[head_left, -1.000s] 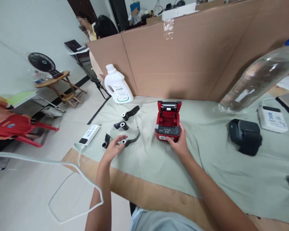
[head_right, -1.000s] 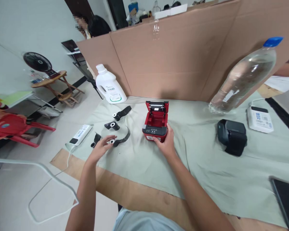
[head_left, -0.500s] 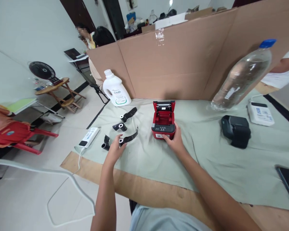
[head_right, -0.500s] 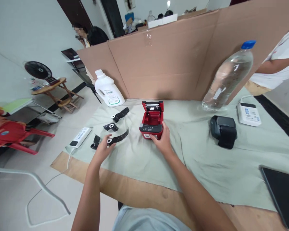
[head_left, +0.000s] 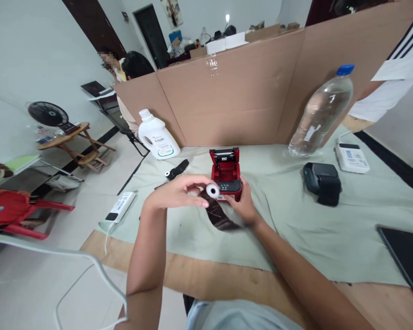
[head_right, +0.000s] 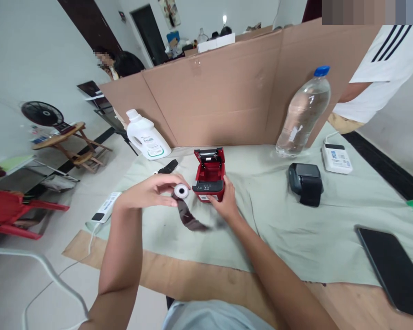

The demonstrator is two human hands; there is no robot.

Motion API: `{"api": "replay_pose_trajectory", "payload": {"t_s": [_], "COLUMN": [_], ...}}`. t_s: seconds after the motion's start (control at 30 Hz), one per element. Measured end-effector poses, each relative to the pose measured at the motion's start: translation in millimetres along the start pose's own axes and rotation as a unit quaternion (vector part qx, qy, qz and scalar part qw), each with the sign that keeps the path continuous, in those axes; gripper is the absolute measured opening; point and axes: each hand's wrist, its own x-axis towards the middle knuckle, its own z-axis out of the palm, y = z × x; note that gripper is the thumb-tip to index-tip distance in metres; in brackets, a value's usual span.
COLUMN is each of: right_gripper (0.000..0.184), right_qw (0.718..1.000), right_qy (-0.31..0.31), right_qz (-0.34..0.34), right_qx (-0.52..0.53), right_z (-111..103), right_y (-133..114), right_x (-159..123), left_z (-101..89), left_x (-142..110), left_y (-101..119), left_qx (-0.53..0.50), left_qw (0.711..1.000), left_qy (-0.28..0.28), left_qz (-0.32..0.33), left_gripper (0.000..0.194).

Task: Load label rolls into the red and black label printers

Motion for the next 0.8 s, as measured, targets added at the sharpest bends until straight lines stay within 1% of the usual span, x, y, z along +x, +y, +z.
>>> {"api": "replay_pose_trajectory", "payload": {"t_s": [0.03,0.07,0.1,0.17,0.23,0.3,0.4,0.47,0.53,0.63,0.67,0.7,0.73,0.8], "right_gripper": [0.089,0.088,0.087,0.086,0.085,0.083,0.083,0.085,0.088,0.087,0.088,0.088,0.089,0.09], "right_qw": [1.0,1.0,1.0,1.0,1.0,1.0,1.0,1.0,1.0,1.0,1.0,1.0,1.0,1.0], "right_qy": [0.001,0.001,0.001,0.002,0.0,-0.004,-0.011,-0.011,-0.011,-0.014,-0.015,-0.013,-0.008,0.003], "right_qz": [-0.004,-0.009,-0.014,-0.019,-0.021,-0.021,-0.024,-0.024,-0.019,-0.013,-0.011,-0.01,-0.007,0.0], "right_qx": [-0.005,-0.011,-0.017,-0.021,-0.016,-0.013,-0.014,-0.014,-0.016,-0.015,-0.012,-0.008,-0.003,0.009], "right_z": [0.4,0.8,1.0,1.2,0.9,0.3,-0.3,-0.3,-0.2,0.1,0.1,0.0,-0.2,-1.2], "right_y": [0.3,0.9,1.6,3.2,3.9,3.7,2.6,2.3,2.4,2.5,2.4,2.1,1.7,1.1], "right_x": [-0.1,-0.2,-0.2,-0.4,-0.4,-0.1,0.5,0.9,1.0,1.3,1.4,1.5,1.5,1.3], "left_z": [3.6,8.1,13.0,23.1,31.5,37.6,44.8,49.8,54.4,57.9,58.0,58.1,58.6,63.0], "left_x": [11.8,25.2,39.7,69.7,96.8,117.5,137.1,146.5,154.8,160.9,158.7,153.5,144.9,118.9], "left_y": [-1.0,-4.8,-10.8,-27.1,-44.9,-59.8,-74.4,-79.9,-83.0,-84.1,-83.8,-83.3,-82.9,-82.9], "left_qx": [-0.013,-0.022,-0.022,0.026,0.124,0.208,0.28,0.312,0.334,0.335,0.325,0.31,0.289,0.245], "left_qw": [0.999,0.999,0.998,1.0,0.992,0.977,0.959,0.949,0.941,0.94,0.943,0.949,0.956,0.964], "left_qy": [-0.031,-0.047,-0.05,-0.006,0.035,0.04,0.027,0.023,0.008,-0.032,-0.032,-0.017,0.012,0.103], "left_qz": [0.004,0.008,0.013,0.011,-0.001,-0.014,-0.03,-0.042,-0.056,-0.065,-0.061,-0.054,-0.044,-0.017], "left_gripper": [0.038,0.038,0.035,0.028,0.027,0.03,0.034,0.037,0.037,0.027,0.024,0.021,0.021,0.028]}}
